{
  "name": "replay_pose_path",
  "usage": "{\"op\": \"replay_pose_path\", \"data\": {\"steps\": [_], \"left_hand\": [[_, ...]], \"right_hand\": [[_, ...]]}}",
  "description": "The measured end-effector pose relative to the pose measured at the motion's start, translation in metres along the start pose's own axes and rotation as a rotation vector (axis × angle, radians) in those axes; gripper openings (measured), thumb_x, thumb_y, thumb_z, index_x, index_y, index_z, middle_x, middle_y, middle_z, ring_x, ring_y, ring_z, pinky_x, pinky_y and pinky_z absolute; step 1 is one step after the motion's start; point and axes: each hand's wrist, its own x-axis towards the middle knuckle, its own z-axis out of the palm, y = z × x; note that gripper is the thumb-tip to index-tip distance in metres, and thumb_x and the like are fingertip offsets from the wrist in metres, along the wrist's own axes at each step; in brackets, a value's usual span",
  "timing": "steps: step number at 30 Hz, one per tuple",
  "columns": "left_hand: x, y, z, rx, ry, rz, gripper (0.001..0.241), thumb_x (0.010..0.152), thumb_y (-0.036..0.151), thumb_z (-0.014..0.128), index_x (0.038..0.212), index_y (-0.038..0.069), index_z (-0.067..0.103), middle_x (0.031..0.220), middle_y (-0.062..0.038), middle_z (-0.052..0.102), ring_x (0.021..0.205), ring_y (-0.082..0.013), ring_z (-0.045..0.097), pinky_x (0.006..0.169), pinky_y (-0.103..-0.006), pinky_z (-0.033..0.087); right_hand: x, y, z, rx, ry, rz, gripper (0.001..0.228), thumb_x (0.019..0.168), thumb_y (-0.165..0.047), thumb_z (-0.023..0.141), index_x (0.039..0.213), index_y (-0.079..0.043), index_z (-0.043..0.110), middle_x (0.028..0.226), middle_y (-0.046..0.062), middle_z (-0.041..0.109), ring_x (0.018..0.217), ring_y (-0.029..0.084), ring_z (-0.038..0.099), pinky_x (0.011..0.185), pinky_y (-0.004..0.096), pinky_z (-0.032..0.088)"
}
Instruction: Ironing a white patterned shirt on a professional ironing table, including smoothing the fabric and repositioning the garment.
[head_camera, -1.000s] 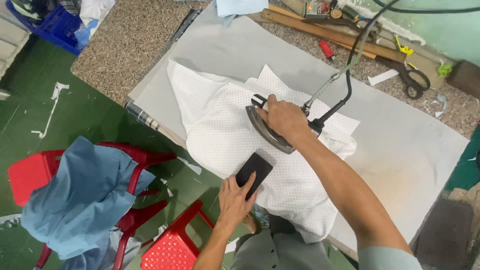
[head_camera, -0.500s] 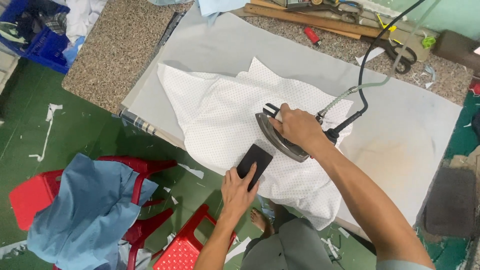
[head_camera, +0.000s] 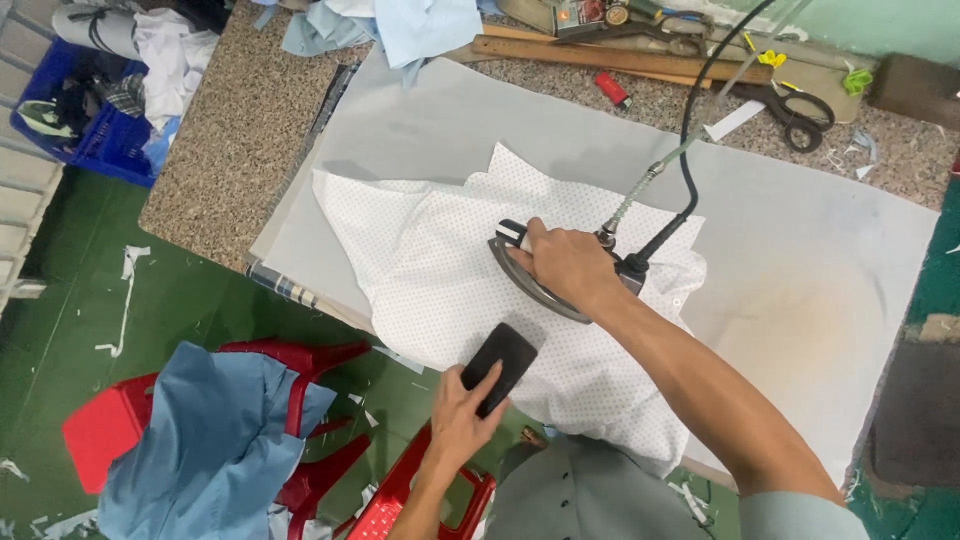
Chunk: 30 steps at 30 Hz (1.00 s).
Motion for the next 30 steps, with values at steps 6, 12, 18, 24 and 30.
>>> {"op": "replay_pose_path", "data": {"steps": [6, 12, 18, 24, 30], "left_hand": [[-0.051, -0.110, 0.000, -1.247, -0.132, -0.665, 0.087, 0.081, 0.041, 0.079, 0.154, 0.008, 0.043, 0.165, -0.017, 0.037, 0.148, -0.0302, 0.041, 0.121, -0.0484, 0.032], [0.060, -0.112, -0.068, -2.203, -0.117, -0.334, 0.074, 0.096, 0.058, 0.065, 0.138, 0.000, 0.045, 0.115, -0.023, 0.056, 0.096, -0.0322, 0.058, 0.076, -0.0411, 0.047], [0.101, -0.172, -0.063, -2.288, -0.242, -0.451, 0.081, 0.091, 0.062, 0.073, 0.140, 0.001, 0.050, 0.118, -0.024, 0.061, 0.092, -0.0323, 0.058, 0.076, -0.0419, 0.047], [0.102, -0.167, -0.072, -2.221, -0.210, -0.473, 0.078, 0.093, 0.063, 0.068, 0.139, 0.001, 0.054, 0.115, -0.024, 0.063, 0.095, -0.0342, 0.064, 0.083, -0.0419, 0.051], [0.089, -0.153, -0.062, -2.200, -0.053, -0.589, 0.081, 0.090, 0.065, 0.071, 0.135, 0.000, 0.055, 0.111, -0.025, 0.063, 0.094, -0.0356, 0.063, 0.084, -0.0447, 0.051]], "right_hand": [[0.001, -0.002, -0.019, 0.071, -0.082, -0.054, 0.057, 0.107, -0.055, 0.039, 0.121, -0.001, 0.050, 0.071, 0.009, 0.070, 0.059, 0.035, 0.067, 0.049, 0.047, 0.053], [0.001, 0.001, -0.027, 0.196, -0.156, -0.019, 0.045, 0.107, -0.049, 0.036, 0.123, -0.009, 0.047, 0.096, 0.016, 0.064, 0.072, 0.038, 0.064, 0.065, 0.051, 0.050], [0.005, -0.005, 0.000, 0.185, -0.119, 0.122, 0.057, 0.103, -0.062, 0.046, 0.107, -0.006, 0.049, 0.088, 0.013, 0.072, 0.076, 0.041, 0.069, 0.060, 0.055, 0.054], [-0.011, 0.006, 0.010, 0.094, 0.016, 0.111, 0.057, 0.106, -0.060, 0.039, 0.103, -0.005, 0.052, 0.074, 0.011, 0.071, 0.062, 0.039, 0.068, 0.052, 0.051, 0.054], [-0.032, 0.027, 0.016, 0.095, 0.013, 0.122, 0.055, 0.105, -0.058, 0.042, 0.106, -0.004, 0.051, 0.077, 0.010, 0.072, 0.066, 0.039, 0.069, 0.049, 0.051, 0.053]]}}
